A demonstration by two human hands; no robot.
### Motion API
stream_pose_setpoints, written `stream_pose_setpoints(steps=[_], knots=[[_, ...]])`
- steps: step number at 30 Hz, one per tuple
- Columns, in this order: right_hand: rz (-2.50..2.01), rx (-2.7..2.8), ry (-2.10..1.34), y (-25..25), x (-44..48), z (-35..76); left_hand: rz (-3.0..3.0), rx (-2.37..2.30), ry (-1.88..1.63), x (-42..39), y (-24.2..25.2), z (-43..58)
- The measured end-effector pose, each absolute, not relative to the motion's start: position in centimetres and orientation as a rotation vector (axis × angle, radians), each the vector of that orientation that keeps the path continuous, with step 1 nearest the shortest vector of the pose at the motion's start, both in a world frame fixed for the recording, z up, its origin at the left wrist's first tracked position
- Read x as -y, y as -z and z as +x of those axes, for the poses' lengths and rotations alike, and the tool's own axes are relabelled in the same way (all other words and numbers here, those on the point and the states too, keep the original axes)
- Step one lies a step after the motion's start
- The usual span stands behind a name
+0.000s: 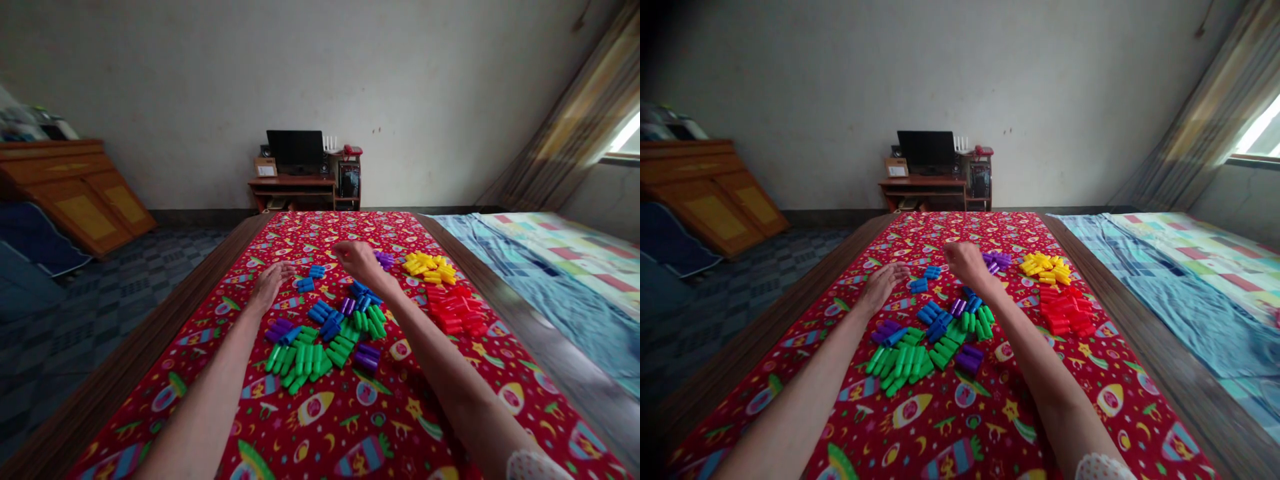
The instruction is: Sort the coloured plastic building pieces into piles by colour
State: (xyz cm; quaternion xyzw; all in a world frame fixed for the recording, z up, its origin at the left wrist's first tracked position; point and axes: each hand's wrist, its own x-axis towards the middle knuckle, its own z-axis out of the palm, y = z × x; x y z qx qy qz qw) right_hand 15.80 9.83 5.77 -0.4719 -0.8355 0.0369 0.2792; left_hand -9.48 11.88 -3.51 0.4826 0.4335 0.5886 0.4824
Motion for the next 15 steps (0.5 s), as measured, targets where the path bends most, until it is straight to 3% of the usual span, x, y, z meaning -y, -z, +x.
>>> stream_pose_setpoints(steps=[5, 10, 15], knots=[[-0.636, 2.785, -0.342, -2.7, -4.3, 7.7, 1.166, -1.054, -1.462, -11.9, 3.3, -9.2], [-0.807, 2.89, -0.279, -0.6, -2.9, 5.4, 1.179, -1.052, -1.443, -11.9, 3.4, -9.3], [-0.8, 2.713, -0.593, -1.8, -4.7, 6.7, 1.204, -1.056, -1.444, -12.0, 3.6, -9.4]])
